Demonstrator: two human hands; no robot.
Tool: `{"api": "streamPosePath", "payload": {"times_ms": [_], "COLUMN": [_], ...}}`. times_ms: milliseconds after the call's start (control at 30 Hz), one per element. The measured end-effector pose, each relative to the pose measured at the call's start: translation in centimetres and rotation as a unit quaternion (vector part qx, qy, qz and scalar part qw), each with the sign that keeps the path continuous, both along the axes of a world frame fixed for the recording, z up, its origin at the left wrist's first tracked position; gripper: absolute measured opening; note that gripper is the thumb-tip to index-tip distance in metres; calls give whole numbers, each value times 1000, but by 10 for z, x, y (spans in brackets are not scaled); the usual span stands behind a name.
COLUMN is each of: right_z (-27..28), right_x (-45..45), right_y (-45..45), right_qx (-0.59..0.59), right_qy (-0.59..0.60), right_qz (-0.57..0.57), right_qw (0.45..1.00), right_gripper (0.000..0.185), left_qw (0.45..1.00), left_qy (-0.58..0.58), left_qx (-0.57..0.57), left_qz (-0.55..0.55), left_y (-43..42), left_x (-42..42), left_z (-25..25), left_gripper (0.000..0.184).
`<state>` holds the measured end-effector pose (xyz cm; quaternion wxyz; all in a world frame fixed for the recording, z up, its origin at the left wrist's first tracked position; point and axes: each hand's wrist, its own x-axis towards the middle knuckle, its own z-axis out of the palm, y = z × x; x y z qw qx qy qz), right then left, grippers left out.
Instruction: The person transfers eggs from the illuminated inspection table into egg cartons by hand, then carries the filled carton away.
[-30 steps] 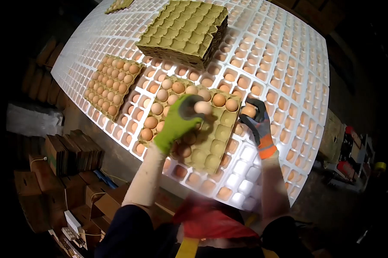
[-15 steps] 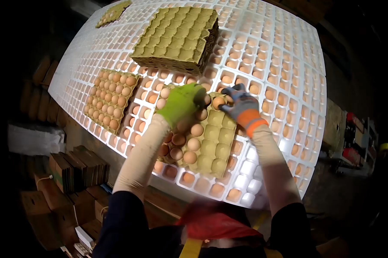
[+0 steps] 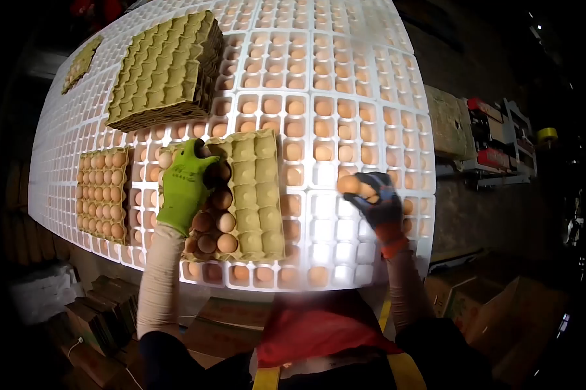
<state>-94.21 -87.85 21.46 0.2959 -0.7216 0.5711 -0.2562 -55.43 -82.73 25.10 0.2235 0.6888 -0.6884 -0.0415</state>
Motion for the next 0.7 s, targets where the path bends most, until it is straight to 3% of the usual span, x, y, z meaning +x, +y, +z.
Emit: {"api": "streamPosePath", "payload": {"times_ms": [33,67,100,133,200,267,333,367,400,433,467,533,667,700], "right_z": [2,4,-5,-20,-27,-30,-9,-8,-8,-23,-25,-55,-31,-31], "right_x": [-12,-23,-34,-43,-51,-49,-45,-46,-43,-37,-31,-32,-48,-50], "right_y": [-1,-2,-11,-22,-22,-25,-9,1,4,9,11,17,18,20], "right_qx": [-34,-67,-64,-123,-179,-133,-51,136,312,96,7,-13,68,1], "right_qy": [83,165,163,203,234,103,-56,-174,-283,-136,15,-8,-89,-28], "right_qz": [-48,-98,-103,-50,2,-41,-14,1,20,108,143,94,22,42], "right_qw": [995,979,979,970,956,985,997,975,907,980,990,995,993,999], "right_gripper": [51,51,51,50,49,48,43,43,42,42,42,41,40,38], "left_qw": [992,991,994,992,993,987,985,990,994,995,993,989,994,997], "left_qy": [-118,-120,-80,-40,-88,-126,-140,-109,-80,-41,-1,-69,-59,-24], "left_qx": [35,38,77,118,79,99,104,85,60,60,62,56,65,47], "left_qz": [-40,-44,-23,0,-2,-9,-8,-28,-44,-70,-99,-118,-69,-52], "left_y": [-3,-6,-11,-13,-16,-14,-12,-14,-20,-27,-35,-56,-51,-36], "left_x": [6,4,1,-2,-7,-15,-40,-65,-91,-120,-149,-191,-212,-216], "left_z": [-7,-9,-10,-12,-2,22,33,32,32,26,14,-18,-45,-39], "left_gripper": [31,31,30,31,33,39,43,43,43,41,40,32,29,30]}}
